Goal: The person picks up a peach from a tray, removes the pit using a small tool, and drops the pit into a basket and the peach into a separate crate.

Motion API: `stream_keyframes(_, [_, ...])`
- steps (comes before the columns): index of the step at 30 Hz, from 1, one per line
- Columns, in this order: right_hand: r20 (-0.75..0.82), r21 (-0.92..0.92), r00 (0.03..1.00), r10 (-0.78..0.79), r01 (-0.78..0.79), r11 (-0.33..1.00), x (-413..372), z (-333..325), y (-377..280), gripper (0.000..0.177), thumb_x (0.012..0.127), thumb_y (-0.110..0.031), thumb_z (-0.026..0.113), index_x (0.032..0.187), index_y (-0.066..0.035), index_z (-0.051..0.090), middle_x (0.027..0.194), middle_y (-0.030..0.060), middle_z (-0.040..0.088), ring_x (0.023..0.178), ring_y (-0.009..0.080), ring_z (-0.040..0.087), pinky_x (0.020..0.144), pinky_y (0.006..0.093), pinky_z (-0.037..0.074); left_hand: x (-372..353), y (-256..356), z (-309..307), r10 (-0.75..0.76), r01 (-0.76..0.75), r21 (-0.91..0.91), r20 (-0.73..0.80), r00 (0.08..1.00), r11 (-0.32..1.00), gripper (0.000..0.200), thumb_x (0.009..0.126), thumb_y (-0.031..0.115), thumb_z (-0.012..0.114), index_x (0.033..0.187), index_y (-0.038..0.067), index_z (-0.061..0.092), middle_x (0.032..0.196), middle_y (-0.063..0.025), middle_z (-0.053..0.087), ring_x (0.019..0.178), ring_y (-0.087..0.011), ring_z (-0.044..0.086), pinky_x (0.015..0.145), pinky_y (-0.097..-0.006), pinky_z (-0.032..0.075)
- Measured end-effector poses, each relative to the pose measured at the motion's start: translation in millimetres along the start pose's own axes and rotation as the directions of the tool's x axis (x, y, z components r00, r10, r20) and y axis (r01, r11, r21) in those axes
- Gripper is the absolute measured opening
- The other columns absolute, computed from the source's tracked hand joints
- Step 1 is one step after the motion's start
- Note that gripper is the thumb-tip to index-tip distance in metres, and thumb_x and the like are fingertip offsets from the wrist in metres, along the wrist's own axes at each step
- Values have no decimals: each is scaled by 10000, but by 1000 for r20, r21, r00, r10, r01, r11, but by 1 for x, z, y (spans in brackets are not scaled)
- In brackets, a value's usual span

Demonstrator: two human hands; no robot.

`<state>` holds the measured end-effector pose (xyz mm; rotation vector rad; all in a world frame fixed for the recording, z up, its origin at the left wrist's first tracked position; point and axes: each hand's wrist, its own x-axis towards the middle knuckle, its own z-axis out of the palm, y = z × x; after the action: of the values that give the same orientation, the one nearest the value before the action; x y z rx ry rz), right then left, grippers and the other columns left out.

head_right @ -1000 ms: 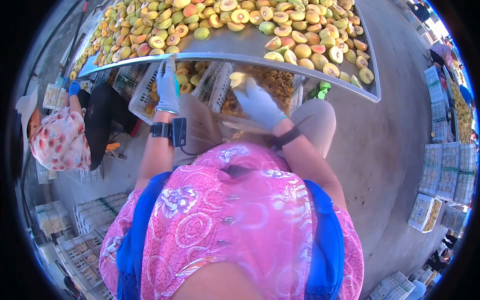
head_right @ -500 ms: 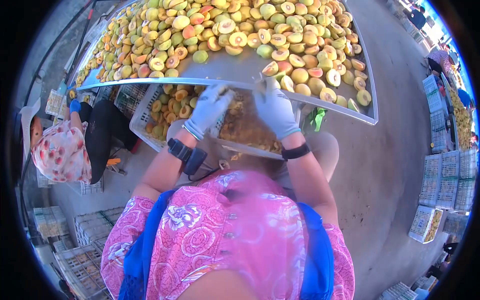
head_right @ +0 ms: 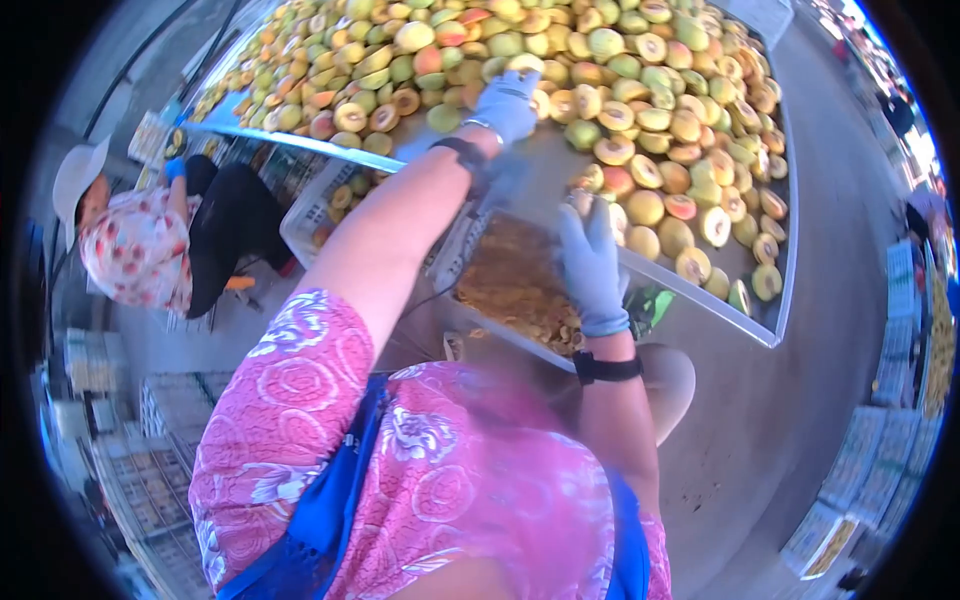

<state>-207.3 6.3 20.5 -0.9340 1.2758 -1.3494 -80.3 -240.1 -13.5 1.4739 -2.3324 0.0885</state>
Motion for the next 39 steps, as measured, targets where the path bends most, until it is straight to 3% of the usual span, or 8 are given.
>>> stream_keyframes(11, [142, 103, 988, 68, -83, 991, -17, 15, 22, 154, 973, -263, 536, 1040, -130, 496, 720, -37, 502, 493, 49, 438, 411, 196, 362, -82, 7, -40, -151, 268, -466, 273, 950, 843, 587, 766, 398, 705, 1181, 11, 553, 1083, -184, 638, 1033, -298, 627, 860, -378, 498])
stream_keyframes(13, [128, 106, 987, 95, -109, 988, -28, 19, 12, 169, 975, -274, 533, 1042, -123, 495, 706, -36, 499, 490, 52, 443, 406, 199, 361, -94, 10, -41, -165, 322, -869, 280, 946, 376, 510, 780, 321, 701, 1165, 26, 545, 1079, -153, 624, 958, -289, 636, 832, -366, 508])
stream_keyframes(14, [147, 100, 980, 131, -146, 984, -33, 23, 10, 184, 977, -284, 530, 1043, -116, 494, 693, -35, 496, 487, 55, 449, 401, 203, 361, -102, 12, -44, -146, 321, -868, 287, 947, 379, 510, 780, 321, 701, 1165, 26, 545, 1079, -153, 624, 958, -289, 636, 832, -366, 508])
stream_keyframes(17, [167, 130, 983, 80, -102, 986, -42, 30, 8, 198, 991, -294, 510, 1020, -98, 500, 658, -25, 492, 462, 72, 455, 385, 215, 358, -140, 45, -94, -152, 347, -878, 412, 898, -331, 375, 833, 167, 663, 1154, 18, 539, 1078, -143, 602, 996, -257, 622, 861, -398, 549])
stream_keyframes(24, [280, 154, 951, 131, -180, 972, -59, 28, 11, 238, 990, -336, 504, 993, -98, 512, 667, -26, 495, 471, 65, 454, 400, 205, 355, -178, 44, -56, 156, 351, -564, 364, 918, -748, 436, 930, 355, 564, 1144, -23, 532, 1046, -169, 615, 947, -304, 626, 842, -420, 542])
stream_keyframes(32, [263, 129, 959, 107, -145, 981, -62, 14, 20, 258, 1010, -332, 476, 935, -87, 501, 670, -1, 506, 410, 97, 453, 332, 228, 346, -199, 80, -72, 23, 349, -648, 455, 890, -677, 399, 972, 395, 457, 1054, 17, 557, 937, -131, 616, 835, -262, 622, 765, -356, 521])
stream_keyframes(34, [309, 111, 944, 115, -155, 982, -59, 9, 30, 420, 990, -379, 487, 1258, -58, 525, 740, 17, 556, 575, 98, 527, 498, 246, 439, -201, 86, -75, 6, 333, -662, 444, 896, -671, 377, 968, 373, 466, 1062, 20, 558, 942, -126, 612, 856, -259, 621, 773, -364, 522])
stream_keyframes(39, [192, -7, 971, -145, 149, 989, -57, 17, 50, 374, 1017, -316, 475, 1216, -5, 533, 914, 26, 575, 819, 62, 514, 725, 209, 442, -204, 88, -73, -65, 227, -782, 322, 944, -581, 383, 949, 270, 434, 1128, -42, 568, 1011, -150, 636, 914, -257, 621, 850, -382, 527])
